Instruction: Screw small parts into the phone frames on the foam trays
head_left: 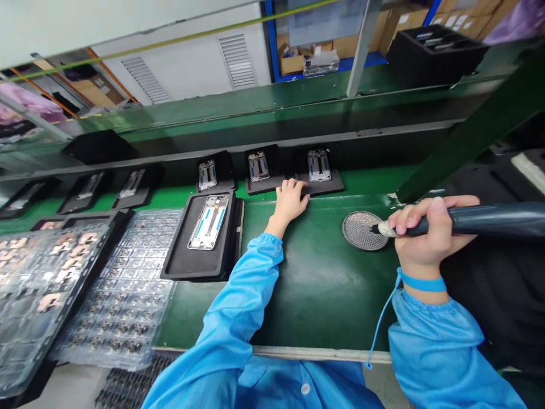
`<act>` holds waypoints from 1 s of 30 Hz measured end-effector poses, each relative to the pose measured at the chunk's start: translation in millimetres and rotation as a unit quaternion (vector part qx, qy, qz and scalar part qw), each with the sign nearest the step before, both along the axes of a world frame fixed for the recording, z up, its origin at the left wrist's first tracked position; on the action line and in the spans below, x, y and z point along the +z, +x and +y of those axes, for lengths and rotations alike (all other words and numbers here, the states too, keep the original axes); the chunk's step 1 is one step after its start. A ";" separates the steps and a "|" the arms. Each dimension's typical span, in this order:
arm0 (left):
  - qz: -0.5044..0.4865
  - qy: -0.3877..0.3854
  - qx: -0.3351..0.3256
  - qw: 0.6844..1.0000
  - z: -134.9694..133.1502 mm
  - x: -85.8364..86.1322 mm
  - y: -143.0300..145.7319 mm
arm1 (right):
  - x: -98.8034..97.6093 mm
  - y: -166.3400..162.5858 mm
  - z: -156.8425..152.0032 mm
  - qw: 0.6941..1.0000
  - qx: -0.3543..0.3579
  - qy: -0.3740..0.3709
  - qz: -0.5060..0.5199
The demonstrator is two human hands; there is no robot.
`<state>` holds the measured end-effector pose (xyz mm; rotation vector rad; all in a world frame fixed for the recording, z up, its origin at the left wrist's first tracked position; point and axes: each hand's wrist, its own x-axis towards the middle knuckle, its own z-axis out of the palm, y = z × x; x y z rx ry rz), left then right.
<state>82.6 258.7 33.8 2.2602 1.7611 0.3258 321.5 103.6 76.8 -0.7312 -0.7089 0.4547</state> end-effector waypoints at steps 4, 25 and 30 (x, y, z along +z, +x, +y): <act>-0.008 -0.012 -0.049 0.999 8.3 4.7 18.4 | -8.1 9.3 8.0 1.000 -0.020 -0.013 -0.014; -0.101 0.069 -0.249 0.961 -298.6 -13.1 -129.1 | -30.6 0.2 3.0 0.984 0.092 -0.106 -0.105; -0.168 0.012 -0.236 0.957 -273.4 -12.3 -125.5 | -33.0 -0.6 9.0 0.987 0.065 -0.107 -0.103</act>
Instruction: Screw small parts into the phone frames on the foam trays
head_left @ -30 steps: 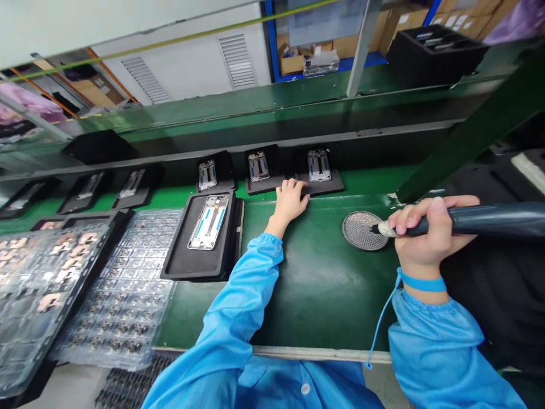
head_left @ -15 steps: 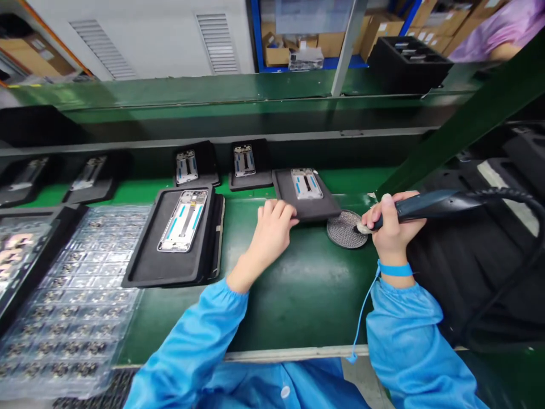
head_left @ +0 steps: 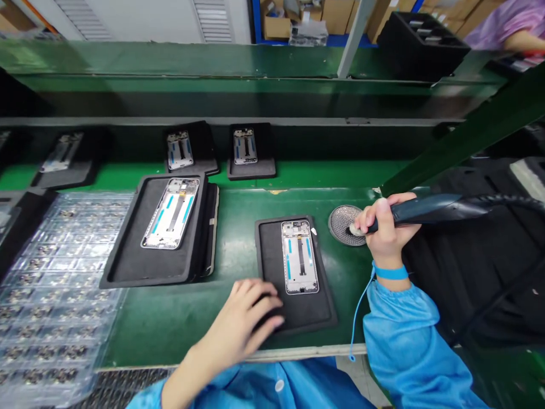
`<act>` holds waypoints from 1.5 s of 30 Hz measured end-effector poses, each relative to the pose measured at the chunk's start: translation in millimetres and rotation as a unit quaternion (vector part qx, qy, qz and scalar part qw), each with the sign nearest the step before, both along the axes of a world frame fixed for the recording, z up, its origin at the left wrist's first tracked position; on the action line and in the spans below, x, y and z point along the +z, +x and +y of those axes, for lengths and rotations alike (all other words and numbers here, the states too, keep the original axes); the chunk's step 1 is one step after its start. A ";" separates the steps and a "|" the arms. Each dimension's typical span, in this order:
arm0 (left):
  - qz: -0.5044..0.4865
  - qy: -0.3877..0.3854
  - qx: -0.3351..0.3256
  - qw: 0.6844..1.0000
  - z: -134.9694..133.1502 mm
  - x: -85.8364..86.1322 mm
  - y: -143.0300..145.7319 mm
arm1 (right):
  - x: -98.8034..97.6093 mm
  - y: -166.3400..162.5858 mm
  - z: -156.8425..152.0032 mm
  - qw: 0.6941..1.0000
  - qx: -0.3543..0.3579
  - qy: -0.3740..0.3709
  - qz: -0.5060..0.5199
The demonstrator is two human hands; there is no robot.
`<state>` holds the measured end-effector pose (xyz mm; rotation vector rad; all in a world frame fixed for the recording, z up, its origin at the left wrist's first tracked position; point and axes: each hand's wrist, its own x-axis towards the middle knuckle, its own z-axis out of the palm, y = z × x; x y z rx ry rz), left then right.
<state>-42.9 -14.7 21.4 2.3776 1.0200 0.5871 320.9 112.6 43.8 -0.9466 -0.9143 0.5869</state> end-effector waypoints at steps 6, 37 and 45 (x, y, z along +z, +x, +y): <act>0.014 -0.006 0.091 0.996 117.9 -15.4 45.7 | -3.7 -5.0 13.4 1.000 -0.004 0.010 -0.009; 0.027 -0.036 0.006 0.999 97.1 -21.7 52.4 | -15.9 -9.0 21.3 0.996 0.052 0.053 -0.057; -0.017 -0.119 0.081 0.989 104.2 -12.0 70.0 | 2.0 -16.8 15.3 0.995 0.029 0.063 -0.069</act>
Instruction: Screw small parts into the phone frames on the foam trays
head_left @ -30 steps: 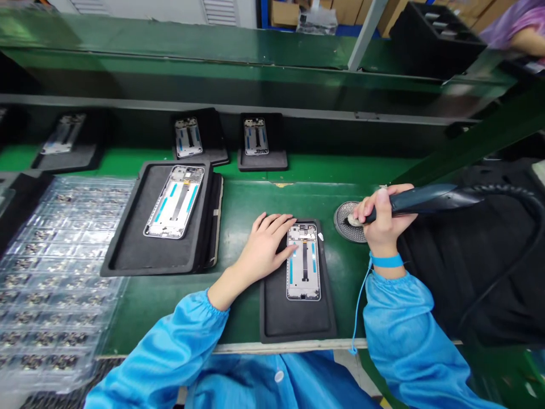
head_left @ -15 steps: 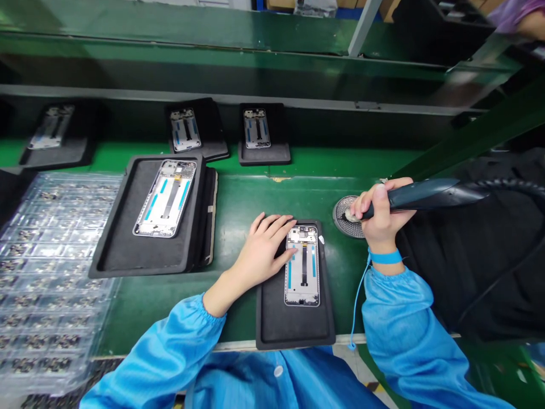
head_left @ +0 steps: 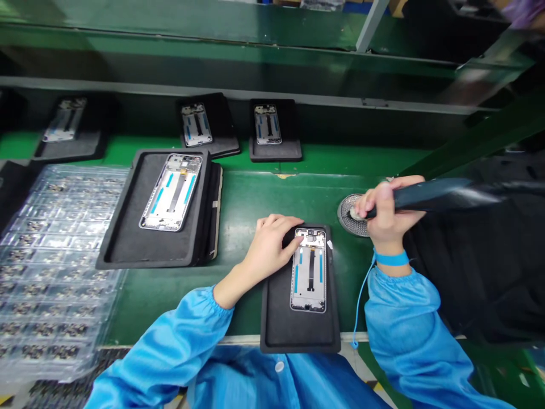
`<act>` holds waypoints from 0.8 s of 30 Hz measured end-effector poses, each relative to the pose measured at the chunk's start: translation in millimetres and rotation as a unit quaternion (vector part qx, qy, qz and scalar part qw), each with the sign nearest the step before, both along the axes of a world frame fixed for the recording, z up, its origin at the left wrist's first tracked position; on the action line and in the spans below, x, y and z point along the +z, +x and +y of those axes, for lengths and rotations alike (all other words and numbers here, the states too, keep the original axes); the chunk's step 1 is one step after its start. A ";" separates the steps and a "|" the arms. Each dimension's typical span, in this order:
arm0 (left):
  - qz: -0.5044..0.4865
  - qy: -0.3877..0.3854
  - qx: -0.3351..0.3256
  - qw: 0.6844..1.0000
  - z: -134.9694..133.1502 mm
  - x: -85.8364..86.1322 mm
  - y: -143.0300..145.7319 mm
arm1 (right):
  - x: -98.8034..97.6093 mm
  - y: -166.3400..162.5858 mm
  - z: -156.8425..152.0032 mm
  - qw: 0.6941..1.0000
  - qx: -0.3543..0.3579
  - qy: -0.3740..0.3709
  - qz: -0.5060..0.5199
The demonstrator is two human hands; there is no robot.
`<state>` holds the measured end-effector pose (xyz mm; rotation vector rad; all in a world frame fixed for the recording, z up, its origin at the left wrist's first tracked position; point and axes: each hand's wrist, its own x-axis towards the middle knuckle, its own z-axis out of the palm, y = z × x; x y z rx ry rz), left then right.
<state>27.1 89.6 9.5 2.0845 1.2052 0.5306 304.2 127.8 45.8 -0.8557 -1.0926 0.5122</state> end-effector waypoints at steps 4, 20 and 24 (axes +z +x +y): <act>-0.007 -0.031 0.027 0.999 5.6 3.1 8.5 | 25.8 -26.8 -18.5 0.998 0.029 0.026 0.047; -0.018 -0.020 0.014 1.000 -0.2 3.5 13.1 | 10.6 -69.0 -31.2 0.990 0.115 -0.080 0.000; -0.022 -0.024 0.013 0.999 -0.9 4.2 14.5 | 10.4 -69.7 -31.1 0.989 0.131 -0.070 -0.012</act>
